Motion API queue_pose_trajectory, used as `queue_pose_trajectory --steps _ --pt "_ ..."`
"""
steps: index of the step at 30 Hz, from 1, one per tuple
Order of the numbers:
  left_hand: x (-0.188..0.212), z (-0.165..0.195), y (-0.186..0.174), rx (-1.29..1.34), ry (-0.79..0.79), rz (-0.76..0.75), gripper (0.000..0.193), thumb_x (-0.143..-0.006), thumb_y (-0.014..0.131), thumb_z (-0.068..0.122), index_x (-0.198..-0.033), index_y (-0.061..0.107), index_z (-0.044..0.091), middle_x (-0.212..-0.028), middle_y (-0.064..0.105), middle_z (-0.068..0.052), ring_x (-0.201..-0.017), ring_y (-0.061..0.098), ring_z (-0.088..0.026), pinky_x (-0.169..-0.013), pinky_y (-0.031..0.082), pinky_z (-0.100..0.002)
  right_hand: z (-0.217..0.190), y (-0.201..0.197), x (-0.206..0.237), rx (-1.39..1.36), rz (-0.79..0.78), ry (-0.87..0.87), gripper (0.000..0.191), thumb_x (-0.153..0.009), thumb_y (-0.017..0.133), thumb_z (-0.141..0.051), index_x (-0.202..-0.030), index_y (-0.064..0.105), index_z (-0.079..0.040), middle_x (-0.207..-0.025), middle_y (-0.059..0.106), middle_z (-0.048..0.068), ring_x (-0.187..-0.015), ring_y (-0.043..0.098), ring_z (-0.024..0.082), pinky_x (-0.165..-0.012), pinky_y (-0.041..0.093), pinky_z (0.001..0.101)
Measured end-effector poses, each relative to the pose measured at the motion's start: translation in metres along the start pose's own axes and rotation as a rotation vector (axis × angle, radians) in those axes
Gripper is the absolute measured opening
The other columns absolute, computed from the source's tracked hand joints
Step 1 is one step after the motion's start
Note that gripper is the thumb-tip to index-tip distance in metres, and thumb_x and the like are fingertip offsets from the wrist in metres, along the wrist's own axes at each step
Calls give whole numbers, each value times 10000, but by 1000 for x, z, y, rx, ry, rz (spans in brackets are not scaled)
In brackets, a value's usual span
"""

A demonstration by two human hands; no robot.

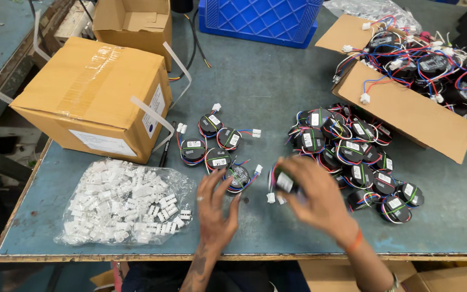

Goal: The person marks small black cylindrical components with a marker and then attaches white plastic connectors to their wires. The person handles each component one at a time, placing marked units aside and continuing the process with the next item.

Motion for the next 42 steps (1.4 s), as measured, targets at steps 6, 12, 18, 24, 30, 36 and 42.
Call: queue_pose_trajectory --steps 6,12,18,24,30,36,42 --pt "42 8 -34 43 -105 143 432 -841 708 -27 -1252 617 68 -1319 637 -120 -1289 592 -337 -1112 445 -468 -59 55 18 -280 -307 -112 726 -785 809 -318 -1404 548 -44 -1323 624 170 -1227 581 370 -1020 434 477" --pt "58 22 -47 -13 -63 30 363 -815 714 -39 -1140 684 121 -1247 684 -51 -1257 625 -297 -1094 500 -437 -12 48 31 -209 -177 124 489 -905 699 -201 -1369 593 -90 -1350 640 125 -1229 601 339 -1027 471 429" --pt "51 51 -23 -13 197 -340 403 -788 745 75 -1186 686 105 -1275 655 -98 -1242 590 -334 -1136 326 -591 9 63 45 9 -131 108 394 -873 680 -113 -1267 676 -107 -1236 663 109 -1123 609 333 -963 466 436" --pt "23 27 -19 46 110 -342 401 -788 713 57 -1187 692 87 -1263 675 -78 -1246 622 -298 -1177 329 -570 7 61 28 -120 -16 244 292 -862 698 -51 -1144 738 -115 -1070 673 76 -918 667 267 -775 526 382" --pt "-58 -27 24 -141 118 -307 281 -813 741 112 -1077 713 22 -1286 606 -157 -1299 511 -372 -1103 384 -516 8 26 -22 -222 151 59 287 -851 761 -51 -1135 732 -84 -1037 643 111 -892 667 250 -763 532 338" --pt "-87 -48 64 -349 -17 -499 121 -729 759 129 -834 809 96 -1246 627 -87 -1283 489 -296 -1113 239 -605 44 65 -59 -744 173 209 231 -940 717 -79 -1165 734 -33 -1134 627 63 -868 676 123 -768 564 257" --pt "-98 -102 13 365 -320 -88 118 -988 609 129 -1056 651 42 -1137 702 -59 -1044 678 -171 -926 536 -338 78 101 -41 -896 177 382 215 -964 688 -120 -1146 734 -16 -1164 597 46 -794 681 103 -741 581 246"
Point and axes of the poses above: each hand's wrist, its own x-axis away from the middle knuckle, its own y-axis out of the palm, z = x × y, the point moved 6 cm from there along -x, towards the middle knuckle
